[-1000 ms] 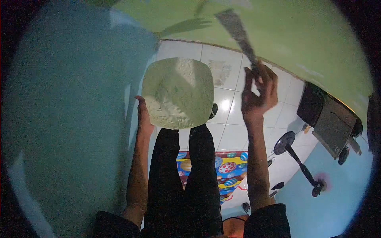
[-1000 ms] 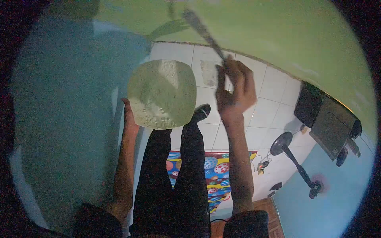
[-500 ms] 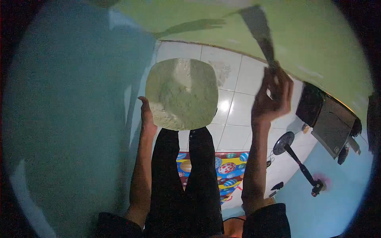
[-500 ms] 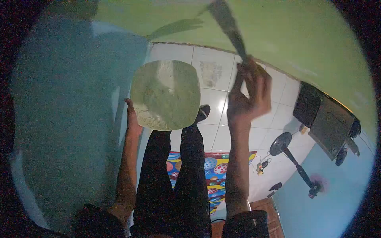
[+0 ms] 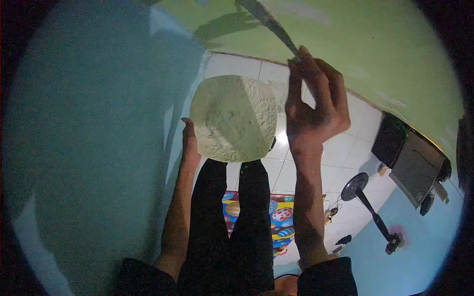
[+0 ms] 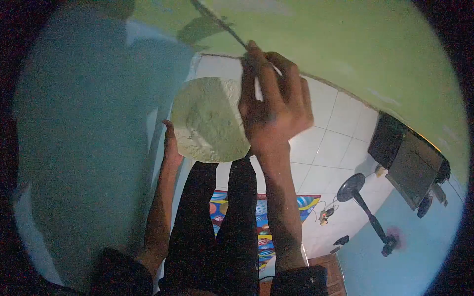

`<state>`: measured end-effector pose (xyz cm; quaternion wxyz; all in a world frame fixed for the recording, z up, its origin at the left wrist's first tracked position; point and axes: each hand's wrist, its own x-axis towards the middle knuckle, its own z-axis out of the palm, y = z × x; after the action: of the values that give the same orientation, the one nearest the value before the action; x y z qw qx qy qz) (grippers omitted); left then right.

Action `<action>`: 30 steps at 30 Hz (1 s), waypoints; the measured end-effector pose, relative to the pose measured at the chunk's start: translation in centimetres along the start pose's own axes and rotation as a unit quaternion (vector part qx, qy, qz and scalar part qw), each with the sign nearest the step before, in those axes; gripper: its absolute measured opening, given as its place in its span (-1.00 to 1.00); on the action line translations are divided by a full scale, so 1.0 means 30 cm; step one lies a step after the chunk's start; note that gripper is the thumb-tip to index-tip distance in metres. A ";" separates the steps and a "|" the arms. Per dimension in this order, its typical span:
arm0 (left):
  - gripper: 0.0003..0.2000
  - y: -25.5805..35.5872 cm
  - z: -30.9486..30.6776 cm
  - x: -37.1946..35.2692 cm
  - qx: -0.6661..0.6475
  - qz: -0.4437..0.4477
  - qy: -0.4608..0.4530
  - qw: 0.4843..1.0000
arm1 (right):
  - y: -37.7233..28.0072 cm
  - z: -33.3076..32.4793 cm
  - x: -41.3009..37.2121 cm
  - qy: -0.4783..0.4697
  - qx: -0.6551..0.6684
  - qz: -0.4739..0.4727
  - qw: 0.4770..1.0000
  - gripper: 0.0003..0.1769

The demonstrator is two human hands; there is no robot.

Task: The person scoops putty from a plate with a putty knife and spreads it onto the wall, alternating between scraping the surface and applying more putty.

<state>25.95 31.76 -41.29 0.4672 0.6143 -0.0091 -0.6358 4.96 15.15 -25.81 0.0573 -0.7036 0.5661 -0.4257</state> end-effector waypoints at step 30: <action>-0.23 -0.018 -0.065 0.027 0.009 0.014 0.029 0.999 | 0.230 -0.163 -0.147 0.099 -0.115 0.076 0.986 -0.69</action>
<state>27.33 32.68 -42.71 0.4705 0.6368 -0.0096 -0.6108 -3.42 18.41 -28.97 -0.0474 -0.6148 0.6661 -0.4197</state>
